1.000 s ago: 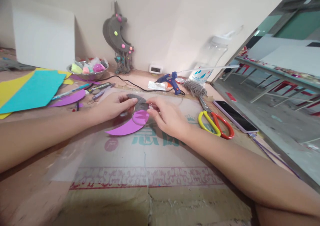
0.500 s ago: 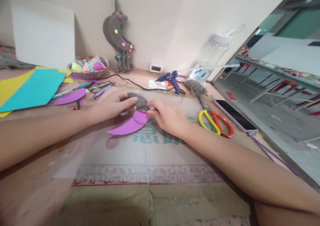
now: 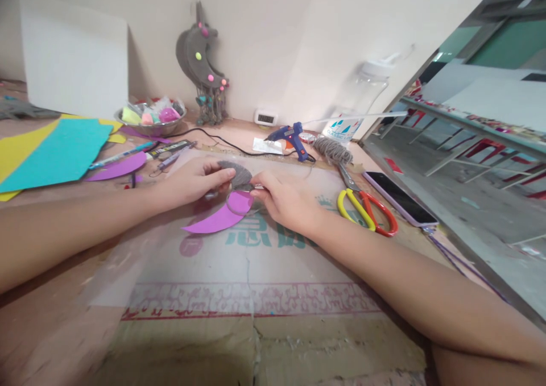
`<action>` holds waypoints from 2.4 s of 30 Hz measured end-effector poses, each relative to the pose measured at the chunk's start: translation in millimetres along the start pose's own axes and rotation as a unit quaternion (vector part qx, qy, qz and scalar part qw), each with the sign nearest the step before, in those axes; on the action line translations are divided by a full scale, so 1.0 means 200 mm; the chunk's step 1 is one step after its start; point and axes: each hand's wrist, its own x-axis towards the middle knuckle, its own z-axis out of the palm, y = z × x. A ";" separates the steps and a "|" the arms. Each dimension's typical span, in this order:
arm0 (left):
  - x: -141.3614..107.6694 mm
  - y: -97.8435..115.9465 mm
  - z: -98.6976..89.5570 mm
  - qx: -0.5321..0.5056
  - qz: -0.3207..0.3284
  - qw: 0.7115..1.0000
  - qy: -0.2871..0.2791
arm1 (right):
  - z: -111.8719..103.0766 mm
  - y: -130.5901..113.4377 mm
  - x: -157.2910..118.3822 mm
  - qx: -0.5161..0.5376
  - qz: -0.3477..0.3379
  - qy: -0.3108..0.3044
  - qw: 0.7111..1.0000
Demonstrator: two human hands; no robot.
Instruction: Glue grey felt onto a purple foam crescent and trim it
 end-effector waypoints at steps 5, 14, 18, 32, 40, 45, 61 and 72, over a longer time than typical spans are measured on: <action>0.02 -0.04 0.00 -0.059 0.000 0.998 -0.013 | 0.00 0.00 0.00 -0.002 -0.001 0.002 1.000; 0.02 -0.05 0.00 -0.153 -0.041 0.987 -0.028 | 0.00 0.01 0.00 0.036 0.009 0.001 0.999; 0.02 -0.04 0.00 -0.162 -0.048 0.985 -0.022 | 0.00 0.01 0.00 0.024 0.008 0.003 1.000; 0.02 -0.04 0.00 -0.122 -0.040 0.991 -0.035 | -0.02 -0.01 0.00 -0.074 -0.064 0.028 0.995; 0.02 -0.06 0.00 -0.118 -0.034 0.992 -0.035 | -0.01 0.00 0.00 -0.071 -0.066 0.032 0.995; 0.03 -0.06 0.00 -0.111 -0.024 0.993 -0.040 | -0.02 -0.01 0.00 -0.066 -0.058 0.036 0.995; 0.02 -0.03 0.00 -0.097 -0.034 0.994 -0.044 | -0.01 0.00 -0.01 -0.048 -0.029 0.018 0.998; 0.03 -0.04 0.00 -0.073 -0.009 0.995 -0.060 | -0.02 -0.01 0.01 -0.084 -0.067 0.002 0.994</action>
